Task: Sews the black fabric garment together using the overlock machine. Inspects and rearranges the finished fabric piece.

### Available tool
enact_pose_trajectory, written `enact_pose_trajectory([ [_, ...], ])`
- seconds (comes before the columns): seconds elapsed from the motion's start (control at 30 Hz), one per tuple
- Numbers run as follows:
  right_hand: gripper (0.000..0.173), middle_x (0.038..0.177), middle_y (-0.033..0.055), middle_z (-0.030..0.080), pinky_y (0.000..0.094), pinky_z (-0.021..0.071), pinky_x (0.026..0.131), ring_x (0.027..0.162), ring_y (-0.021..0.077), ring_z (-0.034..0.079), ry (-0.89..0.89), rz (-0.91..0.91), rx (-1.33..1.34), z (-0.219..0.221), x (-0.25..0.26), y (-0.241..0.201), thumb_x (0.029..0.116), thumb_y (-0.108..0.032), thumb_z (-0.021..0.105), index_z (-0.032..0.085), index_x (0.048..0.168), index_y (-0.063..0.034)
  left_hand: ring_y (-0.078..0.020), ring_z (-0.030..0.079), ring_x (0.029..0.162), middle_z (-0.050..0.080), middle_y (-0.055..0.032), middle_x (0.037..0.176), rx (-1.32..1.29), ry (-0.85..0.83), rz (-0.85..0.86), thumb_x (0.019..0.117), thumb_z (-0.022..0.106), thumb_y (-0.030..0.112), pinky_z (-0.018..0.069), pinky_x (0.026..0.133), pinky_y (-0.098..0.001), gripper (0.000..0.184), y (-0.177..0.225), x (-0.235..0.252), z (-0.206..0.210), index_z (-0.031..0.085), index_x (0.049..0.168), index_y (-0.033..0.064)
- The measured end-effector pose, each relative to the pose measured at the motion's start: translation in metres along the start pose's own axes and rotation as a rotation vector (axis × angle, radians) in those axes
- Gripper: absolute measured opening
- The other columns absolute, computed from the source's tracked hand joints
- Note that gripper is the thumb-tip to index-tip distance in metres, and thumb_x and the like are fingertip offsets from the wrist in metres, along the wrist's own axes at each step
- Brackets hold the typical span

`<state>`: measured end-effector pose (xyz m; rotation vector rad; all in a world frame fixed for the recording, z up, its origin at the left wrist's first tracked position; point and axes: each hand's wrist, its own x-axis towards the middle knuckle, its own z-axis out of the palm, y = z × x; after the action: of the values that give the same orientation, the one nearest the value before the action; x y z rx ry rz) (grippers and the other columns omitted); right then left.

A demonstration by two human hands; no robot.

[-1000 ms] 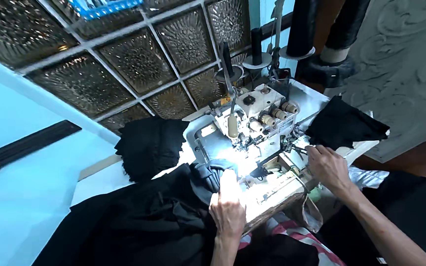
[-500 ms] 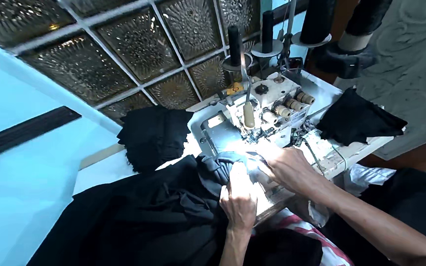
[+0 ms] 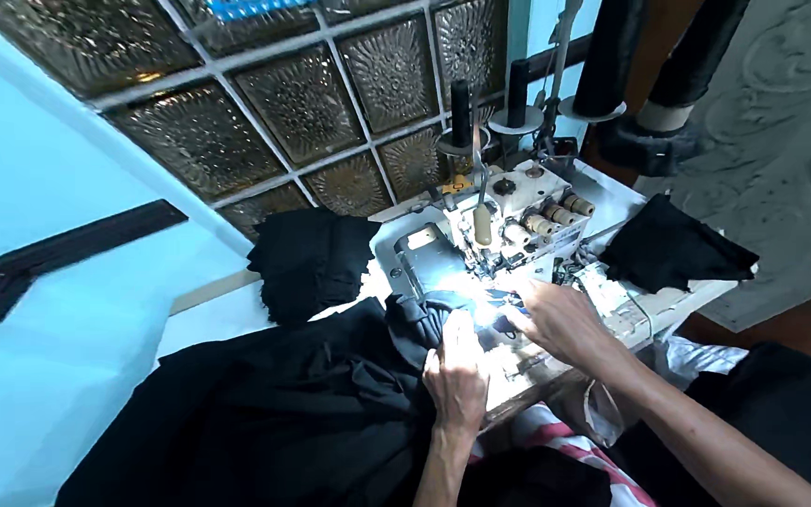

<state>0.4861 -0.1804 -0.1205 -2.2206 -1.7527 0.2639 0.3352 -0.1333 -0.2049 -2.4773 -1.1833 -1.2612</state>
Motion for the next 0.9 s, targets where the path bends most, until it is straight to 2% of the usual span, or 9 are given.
enact_pose_trajectory([
  [0.2, 0.033, 0.097, 0.0237, 0.071, 0.0596, 0.0528, 0.075, 0.09, 0.0439, 0.07, 0.07, -0.133, 0.017, 0.018, 0.012, 0.002, 0.1041, -0.025, 0.055, 0.07, 0.118, 0.001, -0.0266, 0.076, 0.082, 0.076, -0.0148, 0.11, -0.108, -0.025, -0.025, 0.0905, 0.065, 0.005, 0.0586, 0.063, -0.0396, 0.021, 0.0, 0.006, -0.007, 0.079, 0.106, 0.0015],
  [0.33, 0.028, 0.093, 0.0229, 0.072, 0.0581, 0.0554, 0.064, 0.076, 0.0418, 0.072, 0.357, -0.152, 0.121, 0.034, -0.005, 0.006, 0.0982, -0.018, 0.061, 0.07, 0.112, 0.0042, -0.0219, 0.07, 0.068, 0.073, -0.0095, 0.08, -0.16, 0.046, -0.007, 0.092, 0.064, 0.01, 0.0548, 0.063, -0.0348, 0.019, 0.003, 0.001, -0.024, 0.079, 0.098, 0.0023],
  [0.4, 0.03, 0.095, 0.0238, 0.072, 0.0565, 0.0568, 0.063, 0.073, 0.0412, 0.072, 0.558, -0.129, 0.146, 0.048, -0.019, 0.019, 0.0951, -0.016, 0.065, 0.067, 0.113, 0.0079, -0.0202, 0.071, 0.072, 0.073, -0.0069, 0.078, -0.255, 0.001, -0.02, 0.0936, 0.062, 0.011, 0.0558, 0.074, -0.0348, 0.018, 0.007, -0.005, -0.039, 0.078, 0.097, 0.0033],
  [0.5, 0.029, 0.099, 0.026, 0.07, 0.0561, 0.0563, 0.065, 0.077, 0.044, 0.07, 0.697, -0.112, 0.018, 0.074, -0.029, 0.062, 0.0982, -0.009, 0.057, 0.068, 0.121, 0.0048, -0.0185, 0.073, 0.087, 0.078, -0.0043, 0.094, -0.445, -0.219, -0.089, 0.0937, 0.061, 0.008, 0.0528, 0.091, -0.0412, 0.021, 0.011, -0.018, -0.058, 0.078, 0.106, 0.0061],
  [0.6, 0.038, 0.109, 0.0284, 0.069, 0.0672, 0.0491, 0.078, 0.091, 0.0532, 0.066, 0.604, -0.066, -0.05, 0.091, -0.032, 0.108, 0.095, 0.003, 0.057, 0.073, 0.126, -0.0097, -0.0215, 0.074, 0.1, 0.078, -0.0059, 0.107, -0.537, -0.422, -0.11, 0.0894, 0.068, 0.011, 0.0474, 0.101, -0.0528, 0.027, 0.014, -0.028, -0.068, 0.076, 0.114, 0.0051],
  [0.7, 0.028, 0.13, 0.0281, 0.064, 0.074, 0.0404, 0.096, 0.117, 0.0576, 0.057, 0.482, -0.059, 0.042, 0.092, -0.039, 0.119, 0.0994, -0.017, 0.06, 0.076, 0.122, -0.0113, -0.018, 0.073, 0.096, 0.078, -0.0038, 0.1, -0.584, -0.464, -0.102, 0.0919, 0.069, 0.025, 0.044, 0.104, -0.0537, 0.024, 0.019, -0.035, -0.07, 0.078, 0.107, 0.0077],
  [0.77, 0.029, 0.128, 0.0251, 0.066, 0.0668, 0.0475, 0.094, 0.114, 0.0511, 0.062, 0.542, -0.169, 0.129, 0.081, -0.045, 0.099, 0.0973, -0.015, 0.058, 0.077, 0.117, -0.0068, -0.0117, 0.072, 0.091, 0.076, 0.0002, 0.093, -0.624, -0.44, -0.093, 0.0934, 0.067, 0.028, 0.0435, 0.103, -0.0487, 0.02, 0.021, -0.038, -0.069, 0.078, 0.095, 0.0113],
  [0.83, 0.026, 0.122, 0.0174, 0.07, 0.0472, 0.0567, 0.09, 0.108, 0.0334, 0.069, 0.601, -0.38, 0.229, 0.065, -0.055, 0.065, 0.0965, -0.009, 0.055, 0.075, 0.113, -0.008, -0.0079, 0.07, 0.088, 0.074, 0.0028, 0.087, -0.637, -0.407, -0.085, 0.0919, 0.068, 0.027, 0.0438, 0.102, -0.0443, 0.017, 0.023, -0.039, -0.068, 0.077, 0.086, 0.0133],
  [0.9, 0.025, 0.123, 0.0104, 0.07, 0.0391, 0.0516, 0.098, 0.115, 0.0254, 0.065, 0.513, -0.627, 0.252, 0.048, -0.063, 0.034, 0.1009, -0.013, 0.049, 0.07, 0.113, -0.0142, -0.0089, 0.069, 0.084, 0.072, 0.0016, 0.083, -0.621, -0.382, -0.074, 0.0876, 0.071, 0.022, 0.0444, 0.1, -0.0426, 0.012, 0.025, -0.039, -0.07, 0.074, 0.081, 0.0123],
])
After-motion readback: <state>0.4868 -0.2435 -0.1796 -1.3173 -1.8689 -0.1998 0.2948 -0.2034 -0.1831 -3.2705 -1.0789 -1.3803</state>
